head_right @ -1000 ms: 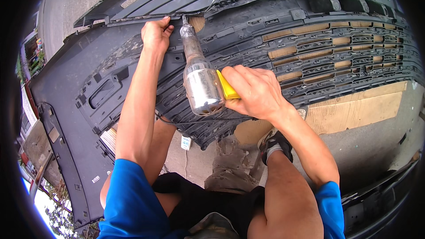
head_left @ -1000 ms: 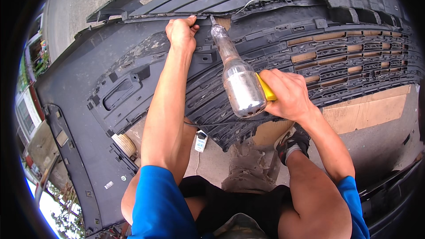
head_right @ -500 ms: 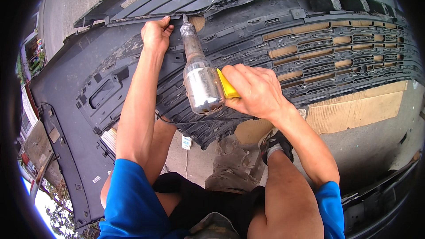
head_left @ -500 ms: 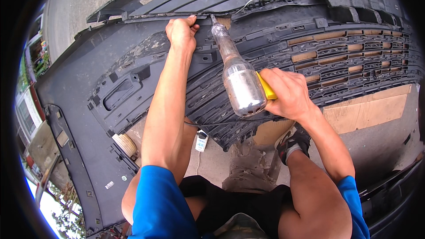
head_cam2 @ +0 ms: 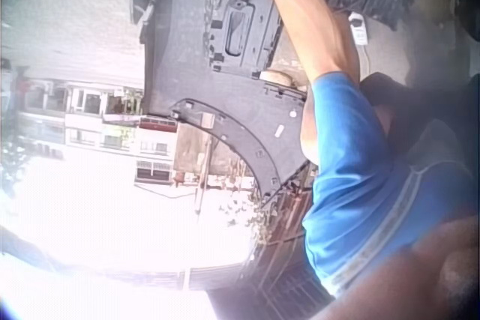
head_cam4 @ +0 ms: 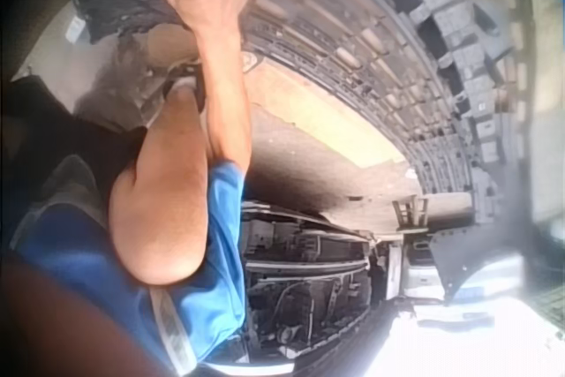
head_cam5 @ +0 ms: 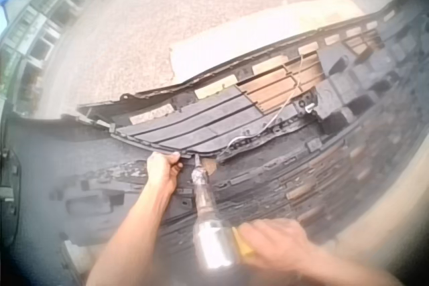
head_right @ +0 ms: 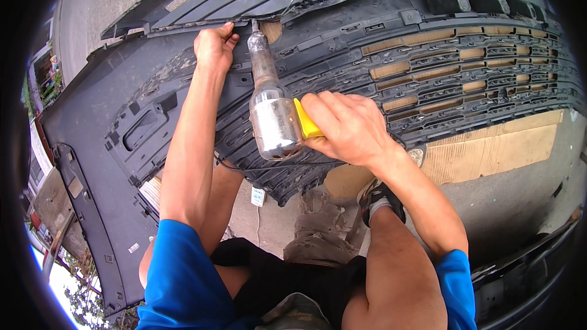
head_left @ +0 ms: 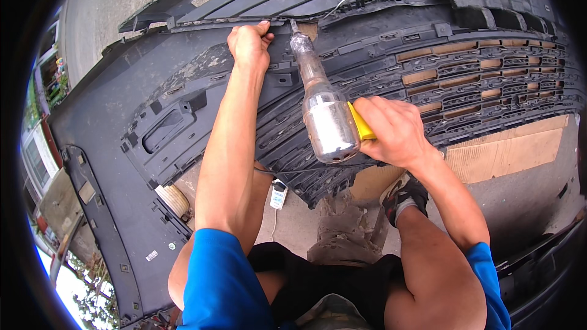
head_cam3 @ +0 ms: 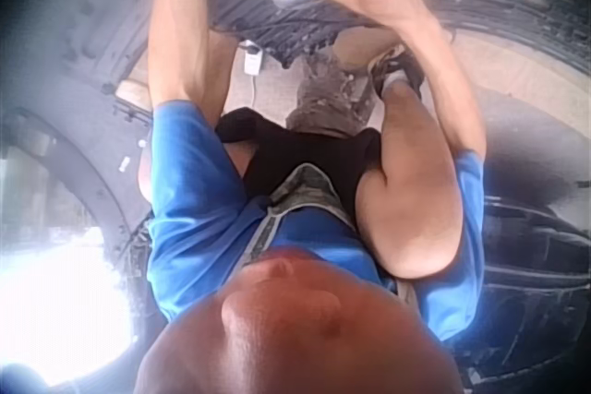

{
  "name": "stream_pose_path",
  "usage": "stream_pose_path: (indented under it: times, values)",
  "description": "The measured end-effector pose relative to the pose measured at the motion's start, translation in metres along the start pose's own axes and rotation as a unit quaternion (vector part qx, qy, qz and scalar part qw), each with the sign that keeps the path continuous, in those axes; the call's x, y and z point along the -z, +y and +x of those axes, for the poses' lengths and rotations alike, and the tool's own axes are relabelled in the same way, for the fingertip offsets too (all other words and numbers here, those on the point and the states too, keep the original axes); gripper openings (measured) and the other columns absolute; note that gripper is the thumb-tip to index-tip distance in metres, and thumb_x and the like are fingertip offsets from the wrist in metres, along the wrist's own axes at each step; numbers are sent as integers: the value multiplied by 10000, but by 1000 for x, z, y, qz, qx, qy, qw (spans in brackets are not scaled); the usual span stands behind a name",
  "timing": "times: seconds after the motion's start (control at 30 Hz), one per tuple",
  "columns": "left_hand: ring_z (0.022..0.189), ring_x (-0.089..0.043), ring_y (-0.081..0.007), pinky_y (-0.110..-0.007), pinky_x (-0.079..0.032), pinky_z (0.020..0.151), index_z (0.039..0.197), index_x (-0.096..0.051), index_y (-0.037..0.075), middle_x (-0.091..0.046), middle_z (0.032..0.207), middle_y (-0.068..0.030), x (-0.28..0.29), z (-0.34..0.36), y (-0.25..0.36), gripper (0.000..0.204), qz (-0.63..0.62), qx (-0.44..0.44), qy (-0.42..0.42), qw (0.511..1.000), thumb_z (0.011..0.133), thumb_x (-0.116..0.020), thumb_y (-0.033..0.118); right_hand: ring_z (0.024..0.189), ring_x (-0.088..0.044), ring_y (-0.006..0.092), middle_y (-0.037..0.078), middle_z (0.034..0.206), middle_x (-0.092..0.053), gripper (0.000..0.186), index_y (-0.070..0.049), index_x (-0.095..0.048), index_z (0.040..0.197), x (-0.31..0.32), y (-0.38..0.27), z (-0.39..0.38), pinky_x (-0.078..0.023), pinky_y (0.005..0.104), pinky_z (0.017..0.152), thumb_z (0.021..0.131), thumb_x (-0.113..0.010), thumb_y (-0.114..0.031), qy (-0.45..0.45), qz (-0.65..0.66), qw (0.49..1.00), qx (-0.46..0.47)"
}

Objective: The person is repairing a car bumper by hand, using a heat gun to soften the plastic and then pressing and adjusting the damaged area to restore its shape.

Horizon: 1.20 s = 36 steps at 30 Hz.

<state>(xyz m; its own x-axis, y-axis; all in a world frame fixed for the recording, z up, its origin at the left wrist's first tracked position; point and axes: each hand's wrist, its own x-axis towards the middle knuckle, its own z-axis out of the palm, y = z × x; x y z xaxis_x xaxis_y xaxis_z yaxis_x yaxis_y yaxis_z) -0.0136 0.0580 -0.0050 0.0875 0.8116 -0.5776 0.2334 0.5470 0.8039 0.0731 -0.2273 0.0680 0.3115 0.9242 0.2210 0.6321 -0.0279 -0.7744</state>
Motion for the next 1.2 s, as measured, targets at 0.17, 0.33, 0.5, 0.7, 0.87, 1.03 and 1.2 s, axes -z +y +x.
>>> stream_pose_path:
  times: [0.17, 0.33, 0.5, 0.7, 0.87, 1.03, 1.2]
  values:
    - [782, -626, -256, -366, -513, 659, 887, -586, -73, -646, 889, -193, 3, 3, -2, 70, -6, -2, -7, 1000, 833, -559, -108, 625, -614, 263, 80, 775, -564, 540, -38, -532, 1027, 0, -2, 0, -503, 350, 539, 610, -814, -231, -9, -5, 1000, -5]
    - [780, -627, -255, -366, -514, 656, 886, -594, -79, -648, 887, -194, 2, 2, -1, 70, -8, 1, -6, 1000, 834, -556, -107, 636, -617, 258, 77, 790, -566, 551, -39, -528, 1034, -1, -2, -1, -506, 350, 551, 607, -815, -238, -13, -8, 1000, -5]
    - [769, -628, -255, -365, -515, 647, 881, -595, -79, -647, 881, -194, 1, 2, -1, 69, -2, 0, -4, 1000, 834, -554, -108, 640, -619, 255, 72, 795, -565, 549, -41, -532, 1031, -2, -2, 0, -508, 349, 552, 605, -813, -245, -10, -4, 1000, 2]
    - [772, -629, -259, -369, -517, 650, 886, -593, -76, -646, 880, -199, 2, 3, -2, 73, -7, 0, -5, 1000, 831, -560, -110, 652, -614, 256, 70, 801, -574, 511, -33, -546, 1020, 3, 3, -5, -500, 344, 582, 623, -801, -230, -9, 1, 1000, 2]
    - [791, -629, -266, -367, -518, 652, 901, -574, -70, -642, 896, -207, -1, -3, 0, 90, 6, 1, 6, 1000, 822, -583, -114, 638, -611, 241, 118, 812, -625, 400, 26, -575, 978, 33, -3, -36, -464, 316, 545, 660, -760, -130, 42, -3, 999, 2]
    - [787, -617, -264, -359, -517, 649, 901, -533, -58, -628, 897, -199, 2, -4, 2, 133, 23, -1, -1, 1000, 809, -605, -122, 684, -667, 277, 149, 817, -657, 455, 37, -558, 1028, 51, -28, -32, -535, 332, 595, 642, -779, -58, -4, 115, 990, -81]
    - [737, -595, -244, -348, -515, 628, 911, -508, -45, -612, 861, -174, 1, -3, 1, 163, 25, -6, -13, 1000, 805, -610, -118, 724, -656, 290, 114, 812, -621, 478, -16, -533, 1045, 49, -22, -20, -524, 379, 592, 613, -736, -27, -139, 58, 985, -87]
